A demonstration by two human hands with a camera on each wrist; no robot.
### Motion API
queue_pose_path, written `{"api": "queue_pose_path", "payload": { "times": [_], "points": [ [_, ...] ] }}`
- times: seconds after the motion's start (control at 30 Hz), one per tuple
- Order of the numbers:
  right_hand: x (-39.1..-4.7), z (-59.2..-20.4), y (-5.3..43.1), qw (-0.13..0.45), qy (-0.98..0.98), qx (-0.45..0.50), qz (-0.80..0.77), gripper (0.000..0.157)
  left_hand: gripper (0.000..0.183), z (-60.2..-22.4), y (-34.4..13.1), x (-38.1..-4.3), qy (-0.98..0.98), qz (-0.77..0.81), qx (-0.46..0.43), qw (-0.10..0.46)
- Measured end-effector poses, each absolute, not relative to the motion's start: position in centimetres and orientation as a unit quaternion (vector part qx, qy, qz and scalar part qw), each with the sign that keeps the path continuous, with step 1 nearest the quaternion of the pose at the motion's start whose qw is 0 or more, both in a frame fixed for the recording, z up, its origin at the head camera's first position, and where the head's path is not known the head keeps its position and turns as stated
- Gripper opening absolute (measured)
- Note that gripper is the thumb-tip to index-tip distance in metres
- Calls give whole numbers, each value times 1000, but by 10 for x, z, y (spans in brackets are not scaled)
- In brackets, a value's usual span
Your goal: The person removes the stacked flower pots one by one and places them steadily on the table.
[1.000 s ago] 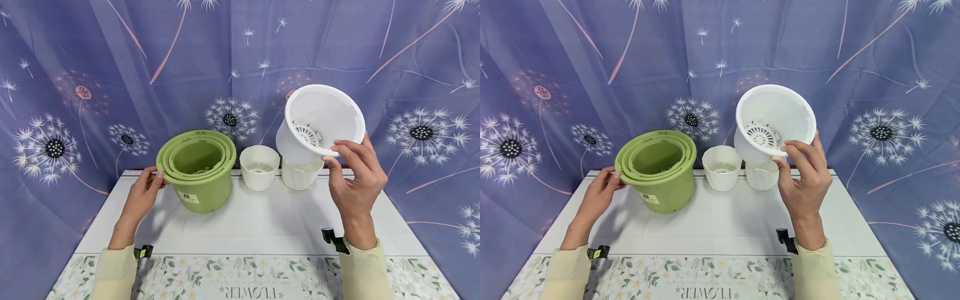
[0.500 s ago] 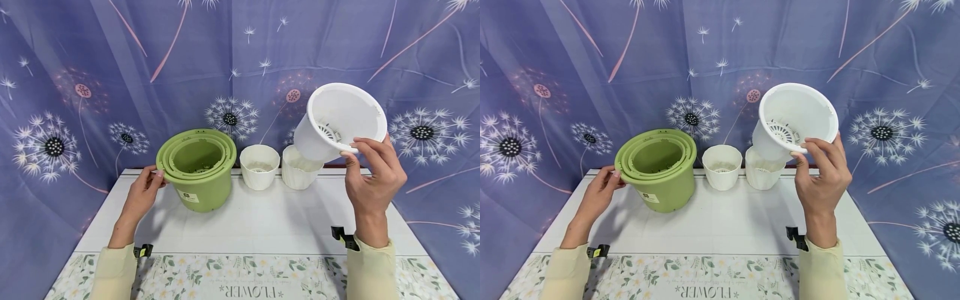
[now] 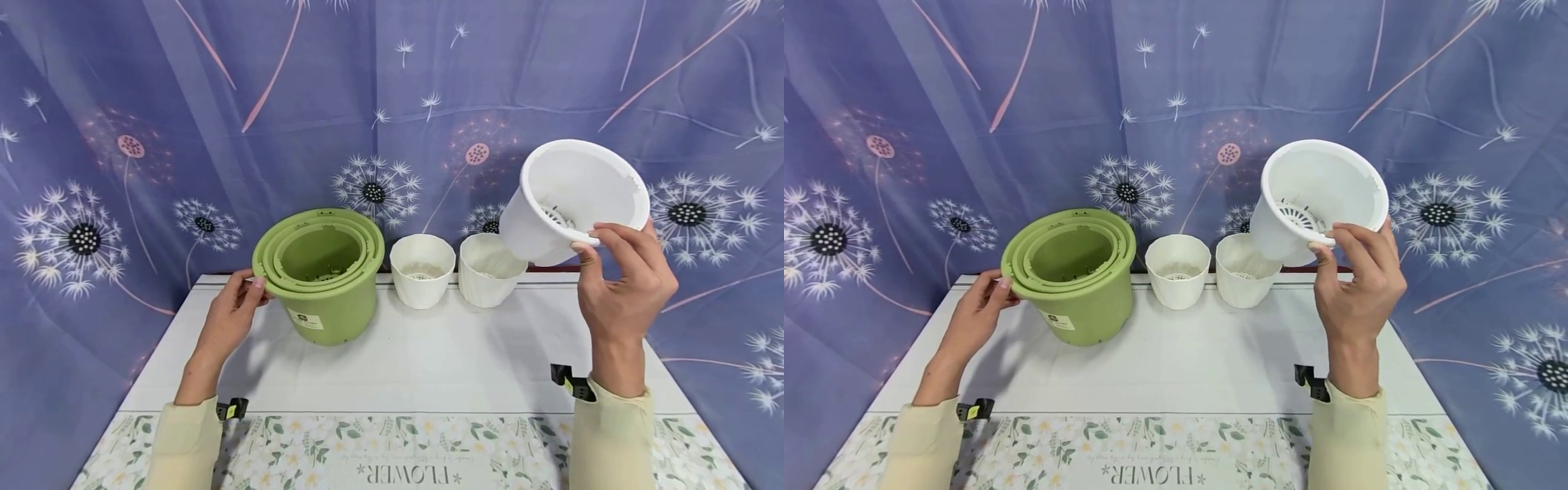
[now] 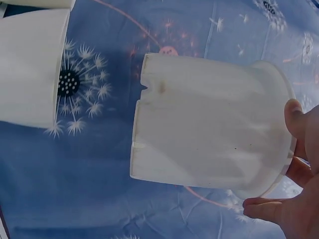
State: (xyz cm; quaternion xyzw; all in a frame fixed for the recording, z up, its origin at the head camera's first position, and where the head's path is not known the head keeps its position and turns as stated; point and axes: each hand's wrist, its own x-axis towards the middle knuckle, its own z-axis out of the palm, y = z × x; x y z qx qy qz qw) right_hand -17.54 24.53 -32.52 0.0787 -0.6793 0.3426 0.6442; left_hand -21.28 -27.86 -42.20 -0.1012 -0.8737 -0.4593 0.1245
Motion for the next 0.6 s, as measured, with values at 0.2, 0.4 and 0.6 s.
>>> {"api": "queue_pose_path", "payload": {
  "times": [0.2,0.4,0.6],
  "points": [
    [-176,-326,253,646,-681,60,340,31,48,-423,-278,-212,-871,-464,-102,125],
    [-180,-331,265,640,-694,43,328,24,48,-423,-279,-212,-869,-468,-102,126],
    [-185,-344,287,630,-714,21,305,23,48,-423,-278,-213,-870,-466,-103,123]
  ]
}}
